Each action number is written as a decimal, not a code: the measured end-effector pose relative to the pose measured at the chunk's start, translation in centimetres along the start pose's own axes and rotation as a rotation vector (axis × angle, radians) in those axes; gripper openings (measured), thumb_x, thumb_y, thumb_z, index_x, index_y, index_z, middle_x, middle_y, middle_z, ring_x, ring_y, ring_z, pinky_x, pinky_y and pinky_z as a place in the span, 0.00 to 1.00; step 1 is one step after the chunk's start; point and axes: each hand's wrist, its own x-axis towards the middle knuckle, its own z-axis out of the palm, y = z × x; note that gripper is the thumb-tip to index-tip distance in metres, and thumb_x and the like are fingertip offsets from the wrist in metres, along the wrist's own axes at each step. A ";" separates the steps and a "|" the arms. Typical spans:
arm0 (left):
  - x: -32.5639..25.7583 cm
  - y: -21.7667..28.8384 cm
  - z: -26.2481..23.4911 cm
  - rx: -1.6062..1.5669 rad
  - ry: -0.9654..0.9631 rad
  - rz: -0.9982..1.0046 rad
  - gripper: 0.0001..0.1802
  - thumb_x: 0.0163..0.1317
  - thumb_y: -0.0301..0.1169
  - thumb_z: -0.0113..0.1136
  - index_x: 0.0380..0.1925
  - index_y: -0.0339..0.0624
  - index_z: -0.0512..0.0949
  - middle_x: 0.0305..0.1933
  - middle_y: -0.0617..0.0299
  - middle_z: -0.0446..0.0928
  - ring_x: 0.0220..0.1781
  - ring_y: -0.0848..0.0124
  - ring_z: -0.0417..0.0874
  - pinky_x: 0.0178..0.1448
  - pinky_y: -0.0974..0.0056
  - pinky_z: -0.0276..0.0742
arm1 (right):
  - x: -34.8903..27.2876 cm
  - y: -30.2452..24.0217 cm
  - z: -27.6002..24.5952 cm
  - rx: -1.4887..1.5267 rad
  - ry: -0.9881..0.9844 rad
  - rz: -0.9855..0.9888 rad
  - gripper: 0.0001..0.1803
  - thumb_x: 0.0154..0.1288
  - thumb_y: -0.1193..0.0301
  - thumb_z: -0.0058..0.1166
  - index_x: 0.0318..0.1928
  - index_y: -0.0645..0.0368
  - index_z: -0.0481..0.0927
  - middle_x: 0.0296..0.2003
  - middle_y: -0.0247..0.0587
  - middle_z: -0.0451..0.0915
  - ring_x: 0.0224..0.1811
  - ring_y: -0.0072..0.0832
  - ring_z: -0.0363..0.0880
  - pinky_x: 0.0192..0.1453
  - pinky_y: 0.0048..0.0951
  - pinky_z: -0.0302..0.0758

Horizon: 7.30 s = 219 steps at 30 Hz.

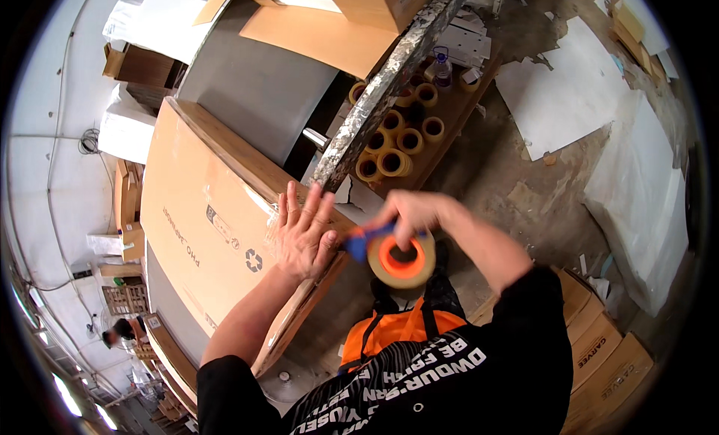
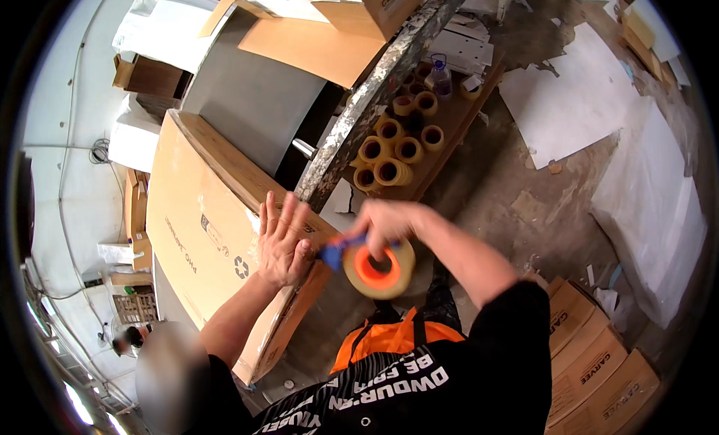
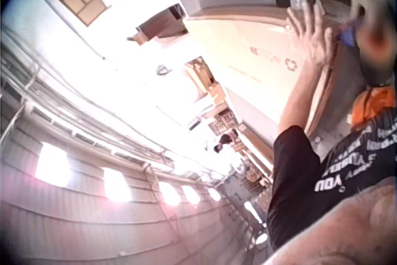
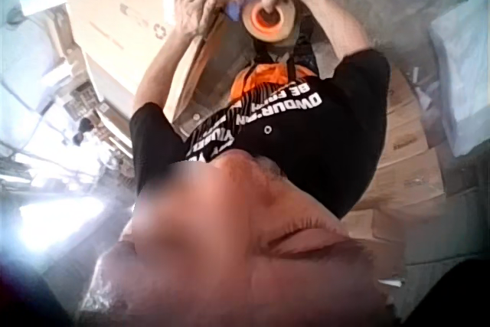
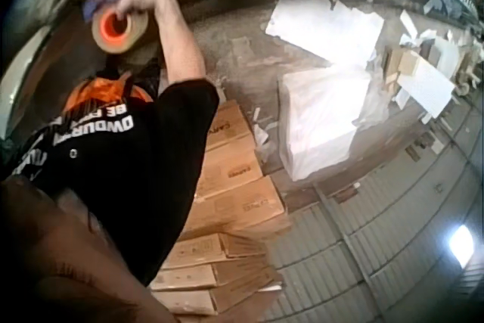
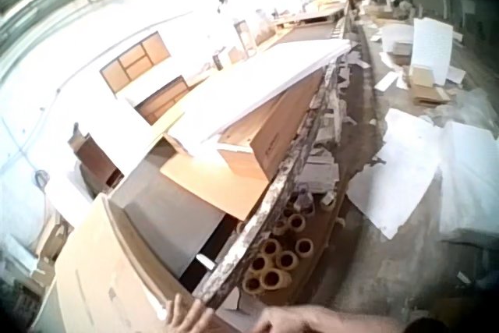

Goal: The person places white panels into a large cardboard box and secures it with tape using a dispenser.

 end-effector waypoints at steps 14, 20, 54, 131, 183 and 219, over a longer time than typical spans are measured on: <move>-0.4 -0.4 -1.0 -0.006 -0.167 0.069 0.16 0.66 0.41 0.50 0.38 0.46 0.84 0.44 0.63 0.84 0.53 0.59 0.80 0.74 0.42 0.54 | -0.2 1.8 7.5 0.018 -0.049 0.257 0.39 0.33 0.74 0.66 0.57 0.47 0.85 0.37 0.36 0.88 0.41 0.23 0.85 0.51 0.29 0.81; -0.2 -0.7 -0.6 -0.002 -0.009 0.070 0.32 0.67 0.45 0.52 0.67 0.40 0.68 0.71 0.47 0.66 0.70 0.48 0.67 0.75 0.41 0.53 | 4.0 1.2 -7.0 0.295 0.343 -0.079 0.40 0.33 0.79 0.60 0.57 0.63 0.83 0.45 0.38 0.87 0.41 0.22 0.83 0.48 0.25 0.80; -7.4 9.2 -2.7 0.148 0.618 0.244 0.30 0.51 0.42 0.74 0.56 0.55 0.77 0.63 0.56 0.77 0.60 0.60 0.78 0.79 0.36 0.43 | -8.1 -1.2 14.9 1.075 0.271 -0.488 0.31 0.46 0.70 0.52 0.53 0.73 0.76 0.29 0.46 0.79 0.24 0.29 0.75 0.32 0.25 0.74; -18.0 -2.1 2.2 -0.073 0.145 -0.216 0.71 0.50 0.77 0.55 0.77 0.33 0.41 0.80 0.36 0.46 0.82 0.43 0.46 0.82 0.44 0.42 | 7.8 3.7 12.1 0.035 -0.017 0.043 0.40 0.36 0.78 0.59 0.60 0.58 0.82 0.48 0.37 0.87 0.47 0.20 0.82 0.61 0.23 0.73; -15.3 -6.4 0.5 0.181 -0.227 -0.393 0.30 0.71 0.54 0.40 0.34 0.50 0.90 0.41 0.60 0.87 0.58 0.65 0.80 0.83 0.44 0.35 | 17.2 1.8 33.0 -1.840 -0.056 0.646 0.16 0.52 0.59 0.66 0.41 0.51 0.89 0.42 0.34 0.88 0.45 0.33 0.86 0.37 0.43 0.82; -49.4 -7.1 7.6 0.788 1.400 -1.173 0.14 0.61 0.37 0.57 0.20 0.50 0.86 0.28 0.67 0.87 0.40 0.65 0.86 0.73 0.56 0.58 | 19.3 -1.5 32.0 0.785 0.703 -0.515 0.42 0.42 0.70 0.49 0.65 0.67 0.68 0.58 0.52 0.77 0.61 0.46 0.77 0.70 0.44 0.72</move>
